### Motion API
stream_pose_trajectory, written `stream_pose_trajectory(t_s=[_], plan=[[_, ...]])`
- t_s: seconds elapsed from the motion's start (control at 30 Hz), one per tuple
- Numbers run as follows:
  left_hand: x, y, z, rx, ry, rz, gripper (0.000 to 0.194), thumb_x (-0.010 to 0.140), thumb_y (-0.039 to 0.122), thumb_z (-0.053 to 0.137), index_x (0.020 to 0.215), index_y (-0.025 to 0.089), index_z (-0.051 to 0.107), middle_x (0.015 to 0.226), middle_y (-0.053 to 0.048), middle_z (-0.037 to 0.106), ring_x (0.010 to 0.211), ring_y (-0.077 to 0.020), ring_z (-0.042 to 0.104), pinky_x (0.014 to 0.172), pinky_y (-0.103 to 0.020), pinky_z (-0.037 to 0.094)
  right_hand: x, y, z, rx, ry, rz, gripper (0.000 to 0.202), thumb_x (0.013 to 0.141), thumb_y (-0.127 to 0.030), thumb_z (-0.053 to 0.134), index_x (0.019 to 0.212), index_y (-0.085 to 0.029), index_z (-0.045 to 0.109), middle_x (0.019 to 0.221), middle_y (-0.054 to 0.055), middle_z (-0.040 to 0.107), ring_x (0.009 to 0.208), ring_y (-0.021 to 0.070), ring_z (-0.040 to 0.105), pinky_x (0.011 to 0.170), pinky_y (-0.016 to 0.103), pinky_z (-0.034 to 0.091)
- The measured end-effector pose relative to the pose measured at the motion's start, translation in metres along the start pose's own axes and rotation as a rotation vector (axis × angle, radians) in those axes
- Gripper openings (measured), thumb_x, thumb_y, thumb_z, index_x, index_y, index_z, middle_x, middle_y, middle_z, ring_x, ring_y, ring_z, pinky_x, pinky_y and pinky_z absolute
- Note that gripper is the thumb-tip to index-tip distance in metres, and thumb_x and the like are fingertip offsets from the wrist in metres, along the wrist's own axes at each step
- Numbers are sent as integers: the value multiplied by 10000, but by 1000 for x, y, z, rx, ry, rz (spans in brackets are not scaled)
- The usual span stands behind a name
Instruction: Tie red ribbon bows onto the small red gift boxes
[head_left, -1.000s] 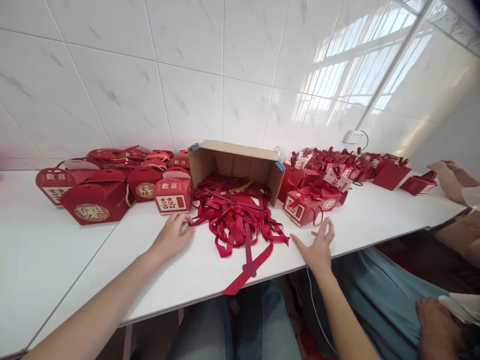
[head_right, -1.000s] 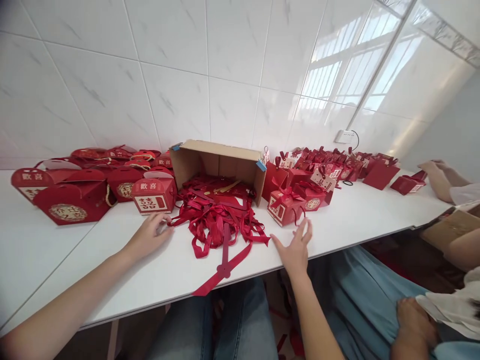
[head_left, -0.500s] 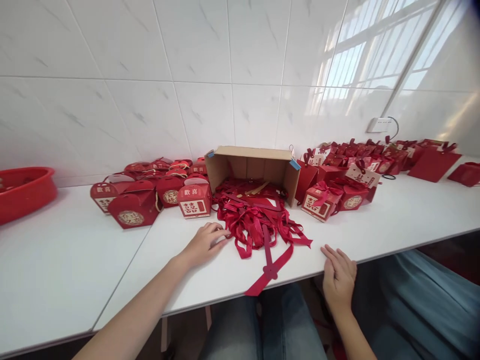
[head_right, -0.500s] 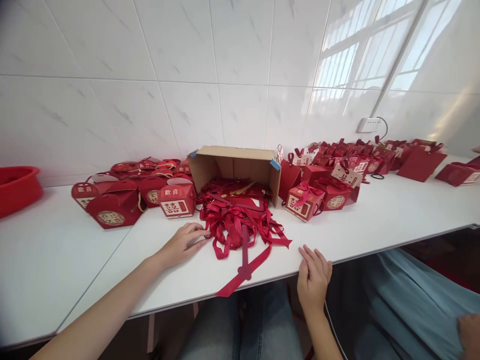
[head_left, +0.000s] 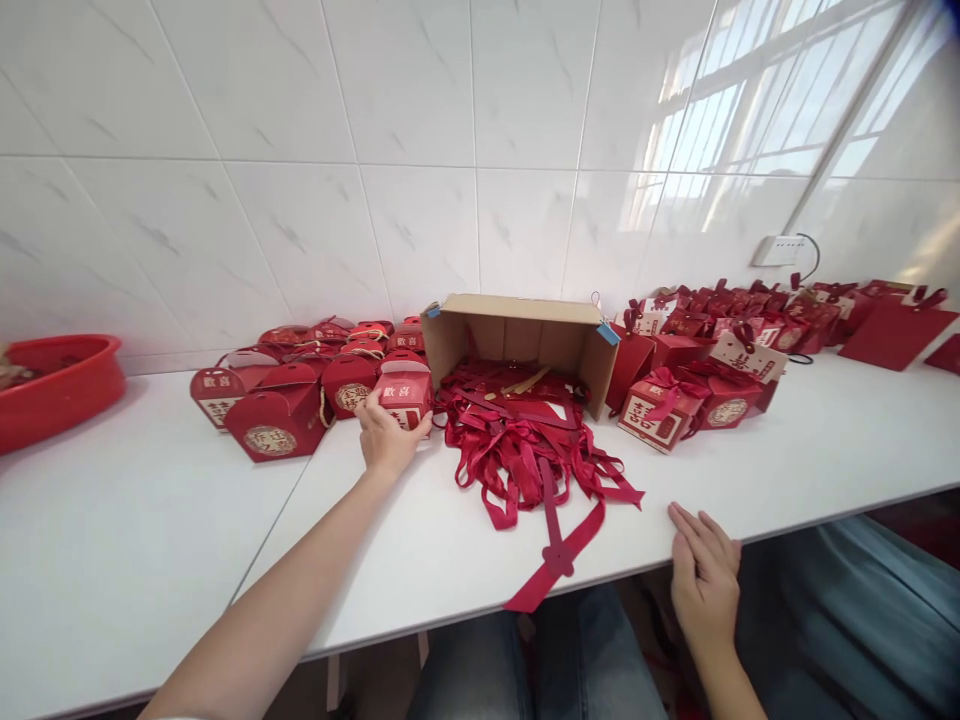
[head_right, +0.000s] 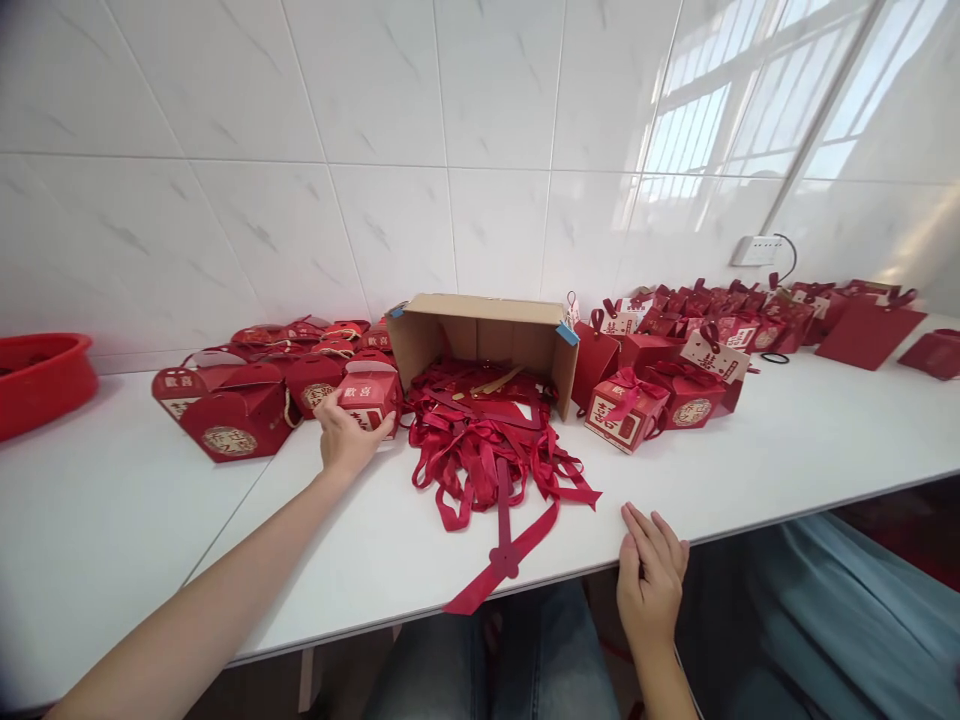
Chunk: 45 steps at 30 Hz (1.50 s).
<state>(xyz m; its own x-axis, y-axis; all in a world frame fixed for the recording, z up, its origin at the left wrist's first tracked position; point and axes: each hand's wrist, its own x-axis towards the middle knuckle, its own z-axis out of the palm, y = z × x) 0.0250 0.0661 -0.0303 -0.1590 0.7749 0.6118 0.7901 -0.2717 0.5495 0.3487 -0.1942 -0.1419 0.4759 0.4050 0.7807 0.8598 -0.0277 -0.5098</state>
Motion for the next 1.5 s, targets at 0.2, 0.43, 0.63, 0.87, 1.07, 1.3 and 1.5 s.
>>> stream_pose_trajectory(t_s=[0.2, 0.43, 0.63, 0.87, 1.07, 1.3, 1.5], plan=[[3, 3, -23, -360, 175, 49, 757, 638, 399, 703, 1227, 190, 275, 1214, -143, 408, 1102, -281, 519, 958, -458, 427, 0, -3, 5, 15, 72, 36, 403, 936, -330, 383, 1070, -87, 675, 1054, 187, 672, 1179, 317, 493, 1045, 607, 235], [-16, 18, -29, -674, -63, 497, 903, 599, 546, 695, 1265, 207, 187, 1238, -148, 360, 1140, -306, 481, 935, -463, 441, 2, -2, -2, 11, -20, 45, 404, 924, -345, 391, 1067, -95, 675, 1088, 177, 666, 1167, 316, 496, 1031, 596, 268], [-38, 20, -18, -534, -680, 484, 808, 707, 351, 672, 1322, 240, 160, 1284, -143, 376, 1132, -292, 506, 955, -499, 431, 5, -18, -9, -20, -70, 149, 402, 896, -391, 411, 1040, -128, 678, 1150, 170, 633, 1183, 347, 484, 1019, 638, 259], [-35, 15, -17, -591, -735, 412, 833, 711, 318, 677, 1349, 246, 146, 1349, -151, 342, 1193, -286, 472, 998, -481, 416, 11, -100, -22, 270, -560, -120, 333, 853, -236, 547, 1181, -234, 602, 1270, 123, 537, 1163, 255, 525, 949, 423, 464], [-37, 18, -19, -591, -740, 398, 842, 702, 331, 684, 1361, 255, 166, 1375, -144, 318, 1227, -292, 443, 1017, -473, 403, 11, -109, -22, 323, -823, -228, 228, 846, -175, 562, 1009, -292, 671, 1191, 60, 617, 1135, 252, 539, 951, 455, 467], [-37, 18, -22, -581, -755, 396, 829, 704, 342, 686, 1345, 243, 169, 1379, -153, 297, 1236, -298, 425, 1030, -485, 383, 4, -101, -18, 379, -750, -144, 274, 843, -152, 546, 1032, -291, 687, 1101, 74, 621, 1032, 231, 584, 872, 399, 519], [-43, 17, -17, -673, -718, 358, 797, 698, 327, 686, 1318, 218, 197, 1304, -147, 375, 1190, -293, 475, 1008, -483, 402, 6, -95, -19, 458, -646, -24, 208, 864, -232, 562, 981, -283, 727, 1146, 92, 603, 1032, 230, 599, 849, 371, 528]])
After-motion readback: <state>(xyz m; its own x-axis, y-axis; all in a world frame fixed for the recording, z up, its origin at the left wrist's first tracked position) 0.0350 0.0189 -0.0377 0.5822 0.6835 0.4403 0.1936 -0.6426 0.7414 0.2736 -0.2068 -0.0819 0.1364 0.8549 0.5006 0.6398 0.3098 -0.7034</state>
